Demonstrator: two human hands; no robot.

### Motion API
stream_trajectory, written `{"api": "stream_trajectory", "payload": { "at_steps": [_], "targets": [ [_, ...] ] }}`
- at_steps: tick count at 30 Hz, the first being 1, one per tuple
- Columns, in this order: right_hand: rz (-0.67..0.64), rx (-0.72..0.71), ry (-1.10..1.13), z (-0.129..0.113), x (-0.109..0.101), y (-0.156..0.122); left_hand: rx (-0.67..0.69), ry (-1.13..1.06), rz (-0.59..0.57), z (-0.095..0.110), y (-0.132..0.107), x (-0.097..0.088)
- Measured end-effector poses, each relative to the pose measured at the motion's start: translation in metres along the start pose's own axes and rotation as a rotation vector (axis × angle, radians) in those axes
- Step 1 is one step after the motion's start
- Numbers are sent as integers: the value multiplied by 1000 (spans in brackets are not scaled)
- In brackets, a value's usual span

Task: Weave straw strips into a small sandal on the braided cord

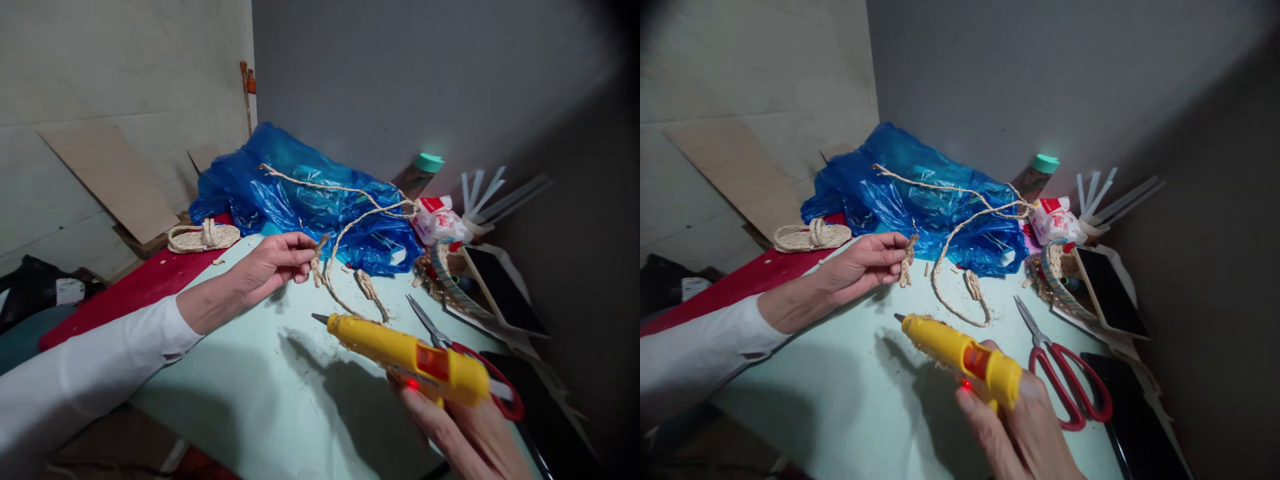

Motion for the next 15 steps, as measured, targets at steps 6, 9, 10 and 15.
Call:
{"api": "stream_trajectory", "payload": {
  "at_steps": [6,9,10,15],
  "targets": [
    [-342,369,503,-7,31,16,31,-19,81,10,10,-16],
    [-352,375,634,-4,41,16,-8,-16,71,13,4,-11],
    [-338,364,642,-2,43,14,-23,-19,63,13,2,-7],
    [-334,334,593,1,48,6,-142,-19,9,7,-10,13]
  ]
}}
Point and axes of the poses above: each hand's wrist, its own y-axis towards the middle knuckle, its own x-axis out of the palm, z = x × y, the point moved 2 cm from there along y, towards the middle knuckle, and after that the axes turned 5 degrees about -x, right-handed, at the moved point
